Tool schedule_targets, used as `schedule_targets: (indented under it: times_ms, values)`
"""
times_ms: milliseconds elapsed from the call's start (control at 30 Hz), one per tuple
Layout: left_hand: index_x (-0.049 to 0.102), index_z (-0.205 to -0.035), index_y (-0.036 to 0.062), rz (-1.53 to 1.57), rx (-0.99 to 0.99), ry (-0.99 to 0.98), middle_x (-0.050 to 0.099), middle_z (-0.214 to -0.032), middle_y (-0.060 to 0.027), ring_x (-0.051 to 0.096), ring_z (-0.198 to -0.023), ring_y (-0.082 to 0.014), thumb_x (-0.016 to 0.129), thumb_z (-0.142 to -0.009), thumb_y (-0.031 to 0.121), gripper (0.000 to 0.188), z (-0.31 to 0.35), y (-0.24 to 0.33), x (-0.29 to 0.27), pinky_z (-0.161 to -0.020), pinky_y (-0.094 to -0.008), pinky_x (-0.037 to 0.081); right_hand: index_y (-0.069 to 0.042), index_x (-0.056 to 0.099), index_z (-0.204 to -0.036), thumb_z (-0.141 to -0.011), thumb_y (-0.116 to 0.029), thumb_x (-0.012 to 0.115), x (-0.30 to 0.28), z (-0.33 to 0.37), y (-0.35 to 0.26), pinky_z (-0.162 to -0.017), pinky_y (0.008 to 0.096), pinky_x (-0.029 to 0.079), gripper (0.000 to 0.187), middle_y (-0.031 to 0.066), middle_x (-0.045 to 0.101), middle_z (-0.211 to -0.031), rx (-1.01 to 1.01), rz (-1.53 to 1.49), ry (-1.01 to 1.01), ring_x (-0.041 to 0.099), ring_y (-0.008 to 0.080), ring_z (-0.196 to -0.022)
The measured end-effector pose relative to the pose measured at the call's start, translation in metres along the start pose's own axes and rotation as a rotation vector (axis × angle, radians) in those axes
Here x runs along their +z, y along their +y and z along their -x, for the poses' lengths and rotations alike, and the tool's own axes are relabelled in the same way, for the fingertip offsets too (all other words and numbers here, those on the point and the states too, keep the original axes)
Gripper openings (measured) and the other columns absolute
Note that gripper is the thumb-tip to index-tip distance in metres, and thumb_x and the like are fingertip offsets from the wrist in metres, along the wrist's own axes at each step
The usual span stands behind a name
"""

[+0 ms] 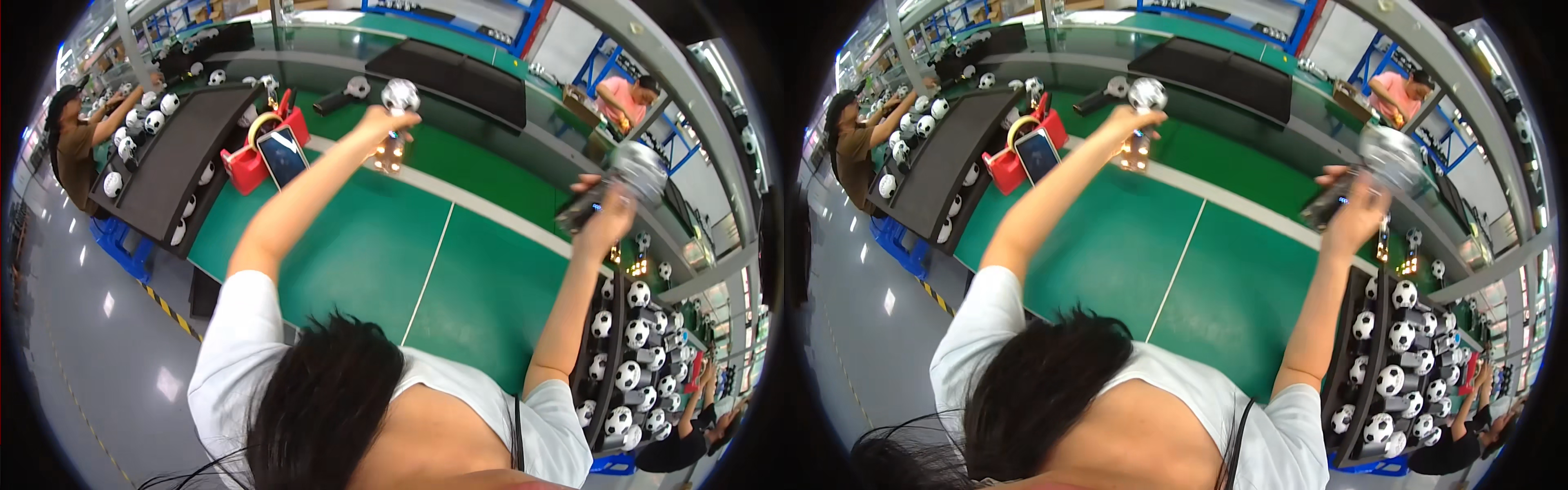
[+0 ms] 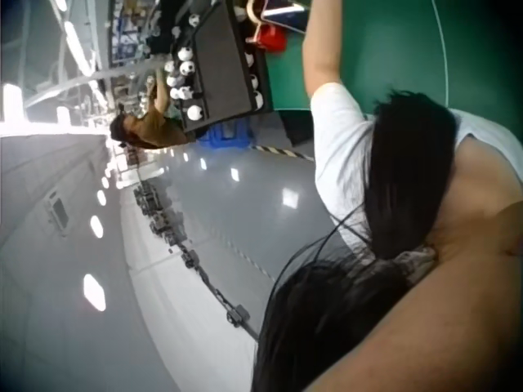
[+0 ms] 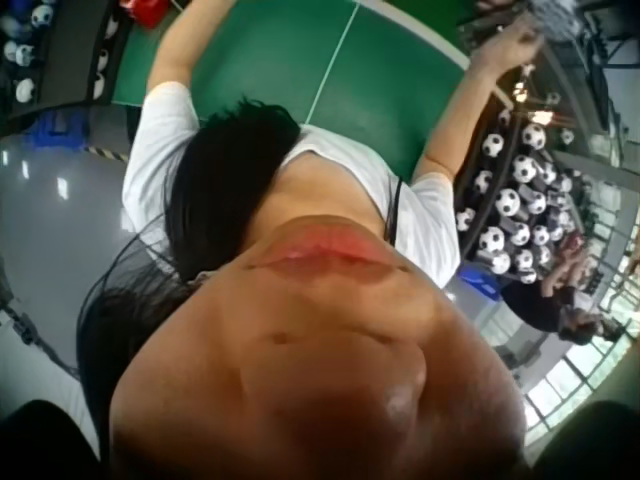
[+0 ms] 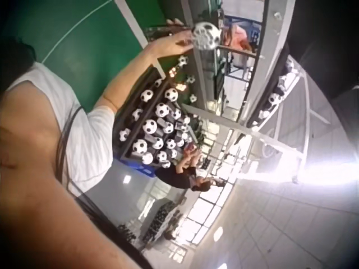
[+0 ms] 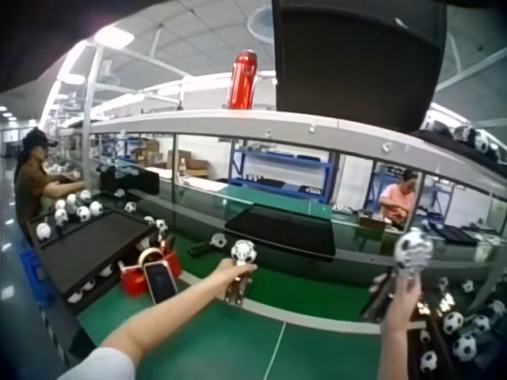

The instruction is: The person picks up handheld electronic devices from a rack and conveyor, presses buttons on them to activate their lights, shakes them, and places them back onto the conveyor belt.

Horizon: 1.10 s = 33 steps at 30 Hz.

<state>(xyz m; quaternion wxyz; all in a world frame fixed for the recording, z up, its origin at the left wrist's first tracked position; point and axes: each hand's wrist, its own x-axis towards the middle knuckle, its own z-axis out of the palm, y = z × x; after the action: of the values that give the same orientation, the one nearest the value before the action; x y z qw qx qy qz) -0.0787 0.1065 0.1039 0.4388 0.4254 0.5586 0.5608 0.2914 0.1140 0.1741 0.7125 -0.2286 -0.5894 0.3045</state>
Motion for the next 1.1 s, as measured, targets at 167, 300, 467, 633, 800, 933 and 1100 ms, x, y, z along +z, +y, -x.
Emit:
schedule_targets:
  times_ms: [167,300,467,633,800,933,1100]
  values:
    - [0.064,-0.097,-0.0015,-0.293,0.423,0.251,0.066,-0.088,-0.0106,0.064,-0.079,-0.0207,0.075,-0.077,0.031,0.04,-0.11,-0.088,0.039,-0.066,-0.0314,0.05,-0.002,0.052,-0.105,-0.089,-0.034,0.064,0.029,-0.01,0.127,-0.062,0.0291,0.052,0.038,0.0125,0.065,-0.085,0.558,-0.166,-0.176,0.065,0.0169,-0.07]
    - [0.065,-0.091,0.0028,-0.732,0.581,0.423,0.061,-0.097,-0.016,0.056,-0.098,-0.0339,0.073,-0.076,0.032,0.034,-0.108,-0.133,0.01,-0.088,-0.0429,0.044,0.005,0.054,-0.117,-0.073,-0.035,0.079,0.015,0.018,0.275,-0.083,0.0332,0.048,0.064,0.0148,0.064,-0.1,0.24,0.608,-0.314,0.062,0.0212,-0.093]
    - [0.062,-0.093,0.0037,-0.891,0.706,0.796,0.06,-0.1,-0.0152,0.053,-0.103,-0.034,0.07,-0.065,0.01,0.029,-0.113,-0.119,-0.036,-0.092,-0.043,0.042,-0.002,0.059,-0.104,-0.079,-0.022,0.071,0.002,0.013,0.244,-0.091,0.0414,0.041,0.034,0.0157,0.058,-0.105,-0.112,0.828,-0.03,0.054,0.0324,-0.102]
    - [0.063,-0.094,0.0092,-1.167,0.523,1.16,0.062,-0.097,-0.0094,0.055,-0.099,-0.0325,0.064,-0.068,0.013,0.026,-0.141,-0.125,-0.102,-0.08,-0.0465,0.045,-0.004,0.06,-0.08,-0.081,-0.009,0.064,0.035,0.029,0.207,-0.073,0.0393,0.044,0.006,0.0111,0.061,-0.083,-0.383,0.743,-0.025,0.057,0.0296,-0.082]
    - [0.066,-0.101,0.0131,-1.104,0.433,1.041,0.064,-0.097,-0.0086,0.058,-0.094,-0.0328,0.084,-0.06,0.022,0.045,-0.136,-0.112,-0.078,-0.08,-0.0451,0.048,-0.007,0.061,-0.079,-0.079,-0.008,0.065,0.069,0.077,0.179,-0.057,0.0355,0.048,0.004,0.0078,0.062,-0.07,-0.382,0.497,-0.386,0.06,0.0251,-0.064]
    - [0.063,-0.083,0.006,-0.66,0.641,0.879,0.057,-0.081,-0.009,0.055,-0.081,-0.0284,0.072,-0.077,0.014,0.013,-0.123,-0.114,-0.041,-0.071,-0.0397,0.044,-0.001,0.056,-0.094,-0.092,-0.022,0.059,0.106,0.112,0.179,-0.058,0.0265,0.049,0.021,0.0055,0.065,-0.073,0.421,-0.041,-0.782,0.06,0.0109,-0.063]
    - [0.062,-0.099,0.0077,-1.042,0.758,0.875,0.058,-0.097,-0.0128,0.057,-0.089,-0.033,0.073,-0.074,0.019,0.029,-0.107,-0.108,-0.007,-0.08,-0.0424,0.046,0.001,0.057,-0.094,-0.094,-0.021,0.058,0.104,0.104,0.186,-0.06,0.0254,0.05,0.022,0.0072,0.063,-0.075,0.541,-0.098,-0.682,0.061,0.0119,-0.067]
